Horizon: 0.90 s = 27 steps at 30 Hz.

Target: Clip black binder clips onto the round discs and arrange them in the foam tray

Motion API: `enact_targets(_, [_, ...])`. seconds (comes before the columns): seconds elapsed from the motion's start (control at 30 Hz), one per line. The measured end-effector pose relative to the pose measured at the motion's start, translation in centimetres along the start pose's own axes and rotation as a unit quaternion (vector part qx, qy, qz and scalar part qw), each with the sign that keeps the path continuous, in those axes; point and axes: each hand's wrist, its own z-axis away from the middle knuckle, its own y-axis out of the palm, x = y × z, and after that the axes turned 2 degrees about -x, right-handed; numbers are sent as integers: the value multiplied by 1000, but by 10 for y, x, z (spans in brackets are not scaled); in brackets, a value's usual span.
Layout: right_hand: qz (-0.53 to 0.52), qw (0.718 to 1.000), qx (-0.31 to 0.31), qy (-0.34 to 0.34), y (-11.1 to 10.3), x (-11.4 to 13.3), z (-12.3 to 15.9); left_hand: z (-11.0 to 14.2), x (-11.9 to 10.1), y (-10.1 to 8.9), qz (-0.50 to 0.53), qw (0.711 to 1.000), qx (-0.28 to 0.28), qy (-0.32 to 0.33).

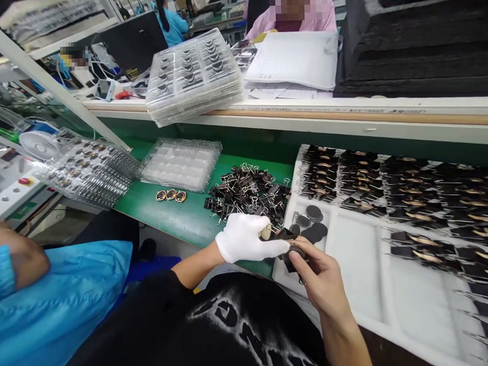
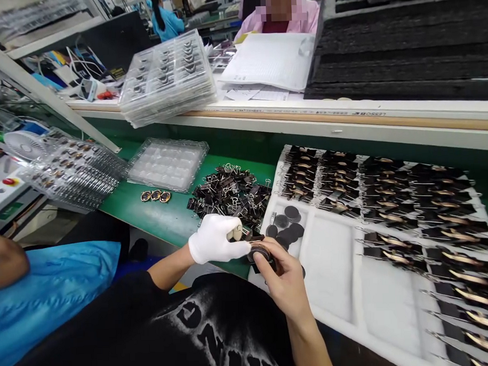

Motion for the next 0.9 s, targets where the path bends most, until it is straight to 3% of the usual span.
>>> enact_targets(0.2, [-7,999,-7,33,-3,-2,3,-2,4,15,82,996,-45,-1])
enact_targets(0.33, [-43,991,-61,108,-10,10,-1,-8,13,-2,179,984,-7,-21])
enact_targets(0.43, [-30,988,-49,146,-14,23,-8,-16,18,-18,200,979,46,4])
enact_targets(0.63, [-2,990,8,140,-13,32,-16,-32,16,-29,190,967,160,63])
enact_targets(0.8, [55,995,12,80,-16,27,-12,-39,6,-31,141,965,188,120])
enact_targets(0.9, [74,995,17,59,-19,26,-11,-41,3,-29,149,961,207,104])
